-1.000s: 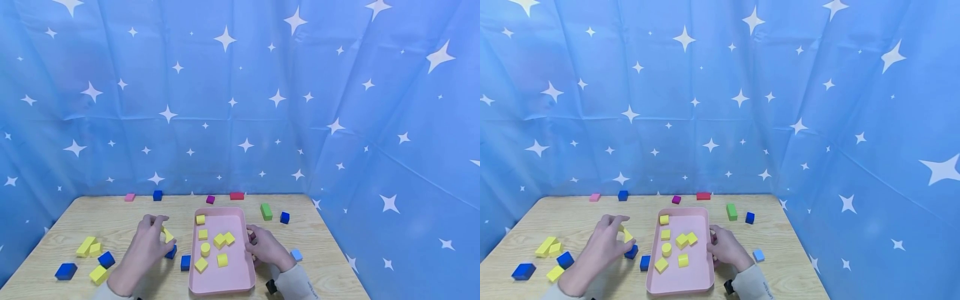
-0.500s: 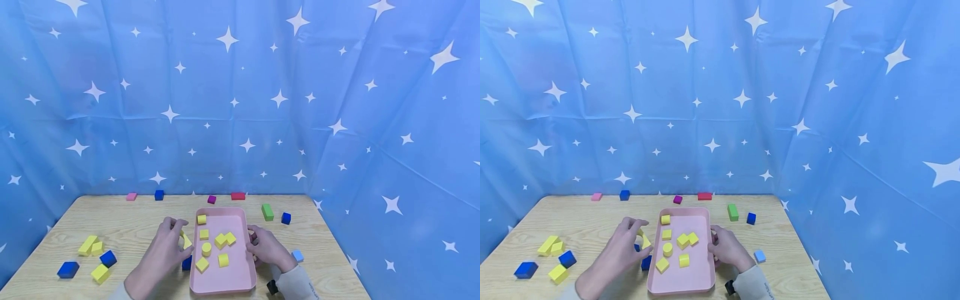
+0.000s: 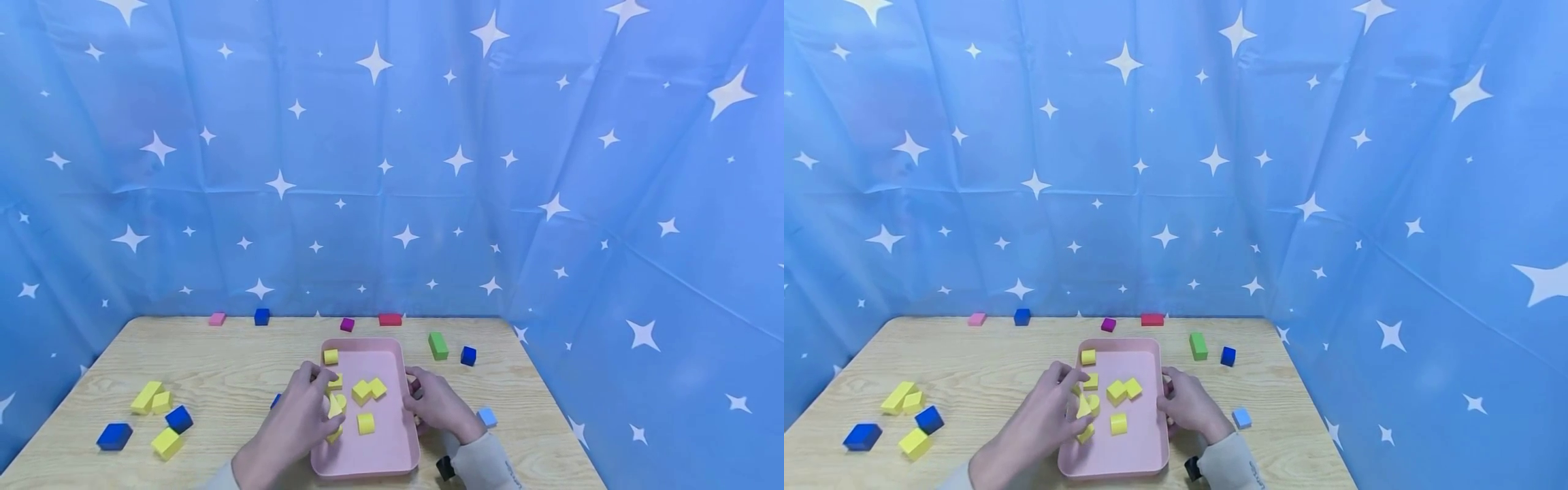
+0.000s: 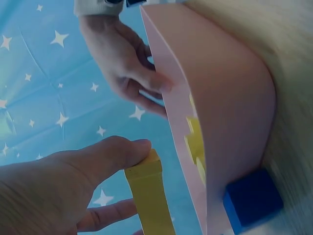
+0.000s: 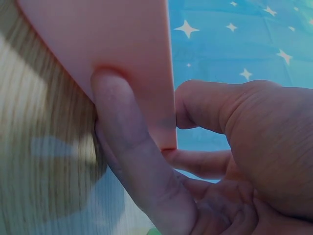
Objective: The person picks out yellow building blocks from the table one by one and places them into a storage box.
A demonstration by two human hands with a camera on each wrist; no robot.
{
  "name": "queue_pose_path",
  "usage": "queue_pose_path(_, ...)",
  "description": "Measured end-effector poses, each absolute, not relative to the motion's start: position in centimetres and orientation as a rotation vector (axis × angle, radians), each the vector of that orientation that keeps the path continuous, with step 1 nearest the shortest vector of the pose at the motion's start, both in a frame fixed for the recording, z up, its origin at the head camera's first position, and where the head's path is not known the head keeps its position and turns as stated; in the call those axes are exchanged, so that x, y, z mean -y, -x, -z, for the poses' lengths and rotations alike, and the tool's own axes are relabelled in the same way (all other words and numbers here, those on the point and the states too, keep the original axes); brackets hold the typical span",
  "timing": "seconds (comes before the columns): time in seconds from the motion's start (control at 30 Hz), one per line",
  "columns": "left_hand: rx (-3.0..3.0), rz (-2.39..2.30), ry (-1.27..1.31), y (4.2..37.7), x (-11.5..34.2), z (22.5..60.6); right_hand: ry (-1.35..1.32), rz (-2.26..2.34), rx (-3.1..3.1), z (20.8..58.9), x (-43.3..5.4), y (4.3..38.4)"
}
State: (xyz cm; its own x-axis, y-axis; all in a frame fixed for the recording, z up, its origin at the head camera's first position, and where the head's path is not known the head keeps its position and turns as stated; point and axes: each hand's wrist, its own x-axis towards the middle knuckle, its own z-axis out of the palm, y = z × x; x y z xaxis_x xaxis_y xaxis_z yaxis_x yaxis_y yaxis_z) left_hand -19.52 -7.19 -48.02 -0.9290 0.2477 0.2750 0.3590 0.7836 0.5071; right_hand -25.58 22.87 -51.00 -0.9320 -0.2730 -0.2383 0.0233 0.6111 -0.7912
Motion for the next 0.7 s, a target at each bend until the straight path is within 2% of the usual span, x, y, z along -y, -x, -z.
queue_pose_path(0.7, 2.948, 0.834, 0.746, 18.8, 4.6, 49.0, 0.233, 1.243, -2.504, 51.2, -22.9, 25.7)
